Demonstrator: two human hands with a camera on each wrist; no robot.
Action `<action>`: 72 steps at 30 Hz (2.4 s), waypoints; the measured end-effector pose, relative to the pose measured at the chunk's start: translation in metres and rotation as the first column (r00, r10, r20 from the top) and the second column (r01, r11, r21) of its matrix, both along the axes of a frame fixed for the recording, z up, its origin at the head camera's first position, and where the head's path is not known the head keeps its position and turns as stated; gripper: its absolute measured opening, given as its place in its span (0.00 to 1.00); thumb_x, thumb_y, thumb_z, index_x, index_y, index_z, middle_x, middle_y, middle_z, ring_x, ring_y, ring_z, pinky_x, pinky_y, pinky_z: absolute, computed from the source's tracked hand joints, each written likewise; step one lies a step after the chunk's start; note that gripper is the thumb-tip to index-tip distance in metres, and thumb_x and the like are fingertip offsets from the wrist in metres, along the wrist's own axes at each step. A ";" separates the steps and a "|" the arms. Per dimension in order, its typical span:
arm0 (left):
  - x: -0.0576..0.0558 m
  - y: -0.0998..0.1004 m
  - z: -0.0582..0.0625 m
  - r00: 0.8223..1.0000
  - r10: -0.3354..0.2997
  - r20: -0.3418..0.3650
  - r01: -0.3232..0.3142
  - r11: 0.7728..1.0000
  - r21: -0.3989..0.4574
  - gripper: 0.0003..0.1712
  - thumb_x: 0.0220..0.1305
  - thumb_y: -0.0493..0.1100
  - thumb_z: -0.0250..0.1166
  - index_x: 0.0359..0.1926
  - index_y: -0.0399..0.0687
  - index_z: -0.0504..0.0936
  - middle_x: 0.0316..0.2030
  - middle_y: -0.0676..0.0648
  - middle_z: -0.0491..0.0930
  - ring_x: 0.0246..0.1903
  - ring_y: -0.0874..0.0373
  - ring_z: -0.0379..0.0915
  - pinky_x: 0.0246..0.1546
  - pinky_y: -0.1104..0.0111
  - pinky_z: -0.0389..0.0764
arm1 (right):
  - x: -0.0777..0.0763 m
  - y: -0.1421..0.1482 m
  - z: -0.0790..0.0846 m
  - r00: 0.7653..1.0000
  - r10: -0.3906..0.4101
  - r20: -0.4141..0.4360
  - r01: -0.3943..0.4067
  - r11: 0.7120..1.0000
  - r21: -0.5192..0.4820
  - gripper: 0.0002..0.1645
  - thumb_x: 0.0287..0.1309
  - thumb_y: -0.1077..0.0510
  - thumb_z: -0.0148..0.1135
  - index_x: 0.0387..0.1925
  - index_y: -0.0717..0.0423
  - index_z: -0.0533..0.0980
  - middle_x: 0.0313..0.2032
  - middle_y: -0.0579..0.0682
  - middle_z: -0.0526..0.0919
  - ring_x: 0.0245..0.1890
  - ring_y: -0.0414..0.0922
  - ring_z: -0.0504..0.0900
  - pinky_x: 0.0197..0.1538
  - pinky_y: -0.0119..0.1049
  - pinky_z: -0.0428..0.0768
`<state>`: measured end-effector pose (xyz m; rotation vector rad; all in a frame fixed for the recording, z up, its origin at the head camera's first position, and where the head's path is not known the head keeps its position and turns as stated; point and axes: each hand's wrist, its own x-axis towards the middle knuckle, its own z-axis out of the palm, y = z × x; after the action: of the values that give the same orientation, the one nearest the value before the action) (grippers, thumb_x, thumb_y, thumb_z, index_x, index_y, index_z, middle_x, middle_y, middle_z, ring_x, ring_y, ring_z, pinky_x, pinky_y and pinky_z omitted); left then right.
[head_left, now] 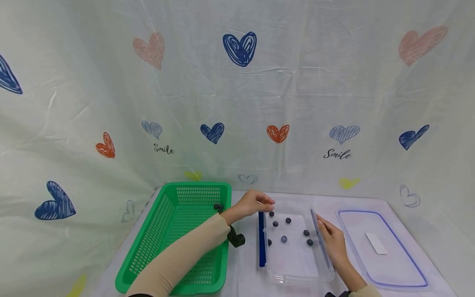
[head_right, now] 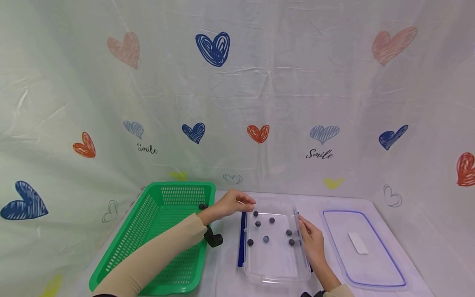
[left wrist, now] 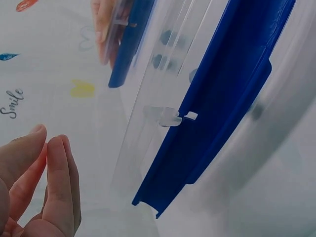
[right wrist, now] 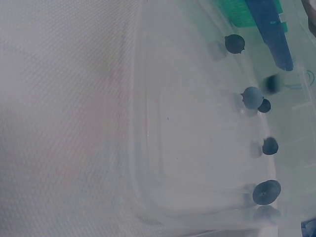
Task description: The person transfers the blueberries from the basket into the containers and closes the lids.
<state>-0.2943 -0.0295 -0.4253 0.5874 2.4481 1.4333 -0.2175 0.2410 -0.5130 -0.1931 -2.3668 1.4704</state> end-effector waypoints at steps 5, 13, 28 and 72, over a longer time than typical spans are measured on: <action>0.001 -0.002 0.002 1.000 0.003 0.000 -0.003 1.000 -0.004 0.10 0.55 0.48 0.67 0.38 0.55 0.85 0.33 0.59 0.82 0.36 0.63 0.73 0.40 0.66 0.76 | -0.001 0.000 -0.001 1.000 -0.002 0.001 0.002 1.000 0.004 0.25 0.64 0.46 0.51 0.55 0.56 0.74 0.52 0.55 0.77 0.41 0.17 0.67 0.39 0.12 0.67; -0.001 -0.008 0.004 0.999 0.030 0.012 -0.030 0.999 0.015 0.09 0.55 0.48 0.68 0.38 0.55 0.85 0.33 0.58 0.82 0.35 0.63 0.75 0.40 0.67 0.78 | 0.001 0.000 0.000 1.000 0.003 0.007 -0.003 1.000 0.008 0.25 0.64 0.46 0.51 0.56 0.56 0.74 0.53 0.54 0.76 0.40 0.17 0.67 0.38 0.12 0.67; -0.006 -0.039 0.018 0.996 0.069 0.063 -0.077 0.989 0.124 0.12 0.56 0.44 0.67 0.42 0.50 0.84 0.35 0.52 0.82 0.35 0.61 0.79 0.41 0.67 0.79 | 0.000 0.000 -0.001 1.000 -0.016 0.008 0.016 0.999 0.032 0.25 0.64 0.46 0.51 0.55 0.55 0.74 0.52 0.54 0.76 0.40 0.15 0.66 0.38 0.12 0.67; -0.002 -0.133 -0.004 0.960 0.280 0.015 -0.278 0.943 0.182 0.20 0.61 0.40 0.63 0.51 0.32 0.77 0.47 0.37 0.77 0.46 0.46 0.74 0.43 0.60 0.78 | 0.001 0.000 0.001 1.000 -0.012 0.028 0.011 1.000 0.021 0.26 0.64 0.45 0.51 0.56 0.56 0.74 0.52 0.54 0.76 0.39 0.14 0.65 0.37 0.12 0.67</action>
<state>-0.2967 -0.1624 -0.4288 0.2882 2.5035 1.7819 -0.2162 0.2414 -0.5119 -0.2236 -2.3981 1.4462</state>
